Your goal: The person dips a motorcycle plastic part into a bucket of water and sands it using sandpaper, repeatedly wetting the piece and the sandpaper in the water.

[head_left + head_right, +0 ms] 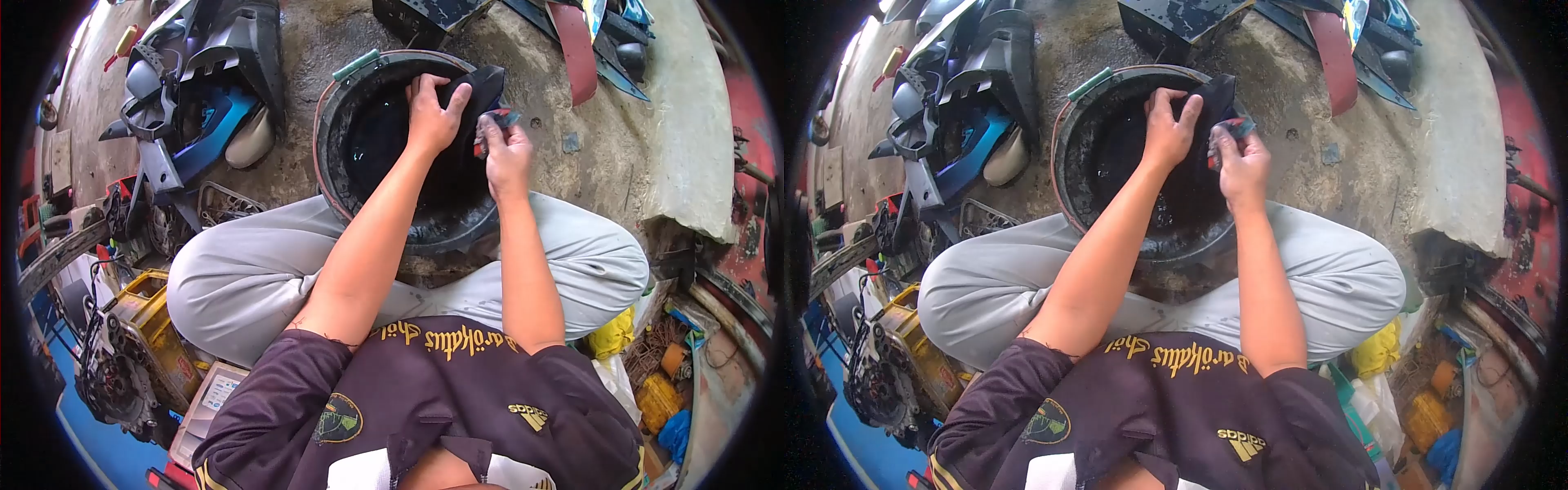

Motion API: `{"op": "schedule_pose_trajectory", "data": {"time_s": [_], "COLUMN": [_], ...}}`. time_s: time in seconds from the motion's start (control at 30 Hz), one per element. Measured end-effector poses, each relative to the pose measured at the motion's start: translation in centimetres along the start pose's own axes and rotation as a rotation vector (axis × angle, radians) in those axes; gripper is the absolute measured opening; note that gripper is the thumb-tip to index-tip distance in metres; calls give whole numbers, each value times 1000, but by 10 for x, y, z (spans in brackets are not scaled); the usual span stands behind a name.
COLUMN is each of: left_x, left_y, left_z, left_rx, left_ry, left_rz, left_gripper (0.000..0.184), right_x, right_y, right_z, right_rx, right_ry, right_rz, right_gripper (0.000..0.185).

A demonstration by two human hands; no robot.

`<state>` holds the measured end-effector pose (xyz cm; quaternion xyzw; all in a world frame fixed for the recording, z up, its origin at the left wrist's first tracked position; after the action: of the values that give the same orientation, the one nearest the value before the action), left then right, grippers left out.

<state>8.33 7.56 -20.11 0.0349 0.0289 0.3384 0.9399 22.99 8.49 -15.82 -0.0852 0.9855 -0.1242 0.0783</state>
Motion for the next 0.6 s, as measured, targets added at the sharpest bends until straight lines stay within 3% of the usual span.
{"op": "schedule_pose_trajectory", "data": {"time_s": [0.27,0.33,0.6], "left_x": [2,0,-5], "left_y": [2,0,-1], "left_z": [-7,-5,-8], "left_rx": [-69,-46,88], "left_ry": [-4,-7,63], "left_rz": [-19,-47,-120], "left_gripper": [54,53,44], "right_x": [3,10,20], "right_y": [3,-7,0], "right_z": [4,11,13], "right_rx": [-35,21,-82], "right_ry": [40,-18,25], "right_rz": [-10,39,59], "right_gripper": [13,12,20]}}
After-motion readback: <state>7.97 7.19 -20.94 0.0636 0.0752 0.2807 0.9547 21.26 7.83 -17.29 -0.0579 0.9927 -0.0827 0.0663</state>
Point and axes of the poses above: each hand's wrist, its own y-axis towards the middle knuckle, its own x-axis out of the palm, z = x × y, the point moved 3 cm from there along y, towards the middle knuckle, and after that the axes turned 15 degrees about -y, right-handed, at the moved point
